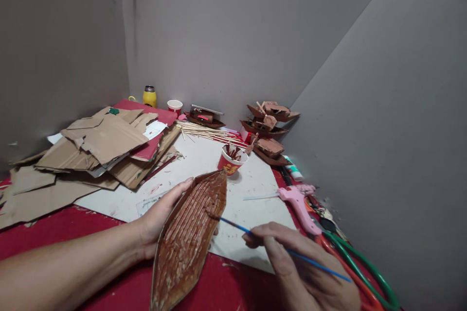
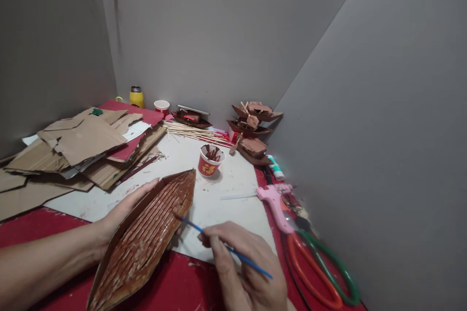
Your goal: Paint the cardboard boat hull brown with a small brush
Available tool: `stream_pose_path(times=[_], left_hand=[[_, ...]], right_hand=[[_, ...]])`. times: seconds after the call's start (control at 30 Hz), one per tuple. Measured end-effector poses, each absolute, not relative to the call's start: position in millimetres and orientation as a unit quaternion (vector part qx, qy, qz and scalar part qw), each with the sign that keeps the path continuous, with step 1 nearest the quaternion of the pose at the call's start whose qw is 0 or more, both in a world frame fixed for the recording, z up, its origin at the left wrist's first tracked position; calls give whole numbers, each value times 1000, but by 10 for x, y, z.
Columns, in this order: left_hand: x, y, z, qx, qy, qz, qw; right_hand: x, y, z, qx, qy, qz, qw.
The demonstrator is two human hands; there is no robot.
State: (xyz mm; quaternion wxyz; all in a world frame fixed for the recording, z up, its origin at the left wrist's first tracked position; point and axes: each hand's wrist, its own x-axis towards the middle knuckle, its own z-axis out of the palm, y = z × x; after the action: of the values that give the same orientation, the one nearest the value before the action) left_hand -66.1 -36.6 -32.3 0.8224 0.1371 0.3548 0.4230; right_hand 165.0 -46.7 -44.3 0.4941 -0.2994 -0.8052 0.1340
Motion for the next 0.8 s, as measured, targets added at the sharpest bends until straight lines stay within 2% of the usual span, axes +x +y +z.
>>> stream_pose_path(times=[0.1, 0.23, 0.43, 0.67, 0.8], left_hand=[[-669, -361, -327, 130, 356, 431, 819], [-678, -360, -371, 154, 356, 419, 821], [-671, -392, -358, 166, 367, 443, 801], [-651, -401, -322, 206, 377, 485, 762], [-659, -392, -365, 236, 394, 494, 738]], right_hand=[[1639, -526, -435, -291, -799, 138, 508], [1617, -495, -394, -375, -733, 85, 561], [1614, -419, -372, -363, -772, 77, 515], [1581, -492, -362, -215, -839, 154, 476], [1644, -527, -415, -296, -792, 132, 518]])
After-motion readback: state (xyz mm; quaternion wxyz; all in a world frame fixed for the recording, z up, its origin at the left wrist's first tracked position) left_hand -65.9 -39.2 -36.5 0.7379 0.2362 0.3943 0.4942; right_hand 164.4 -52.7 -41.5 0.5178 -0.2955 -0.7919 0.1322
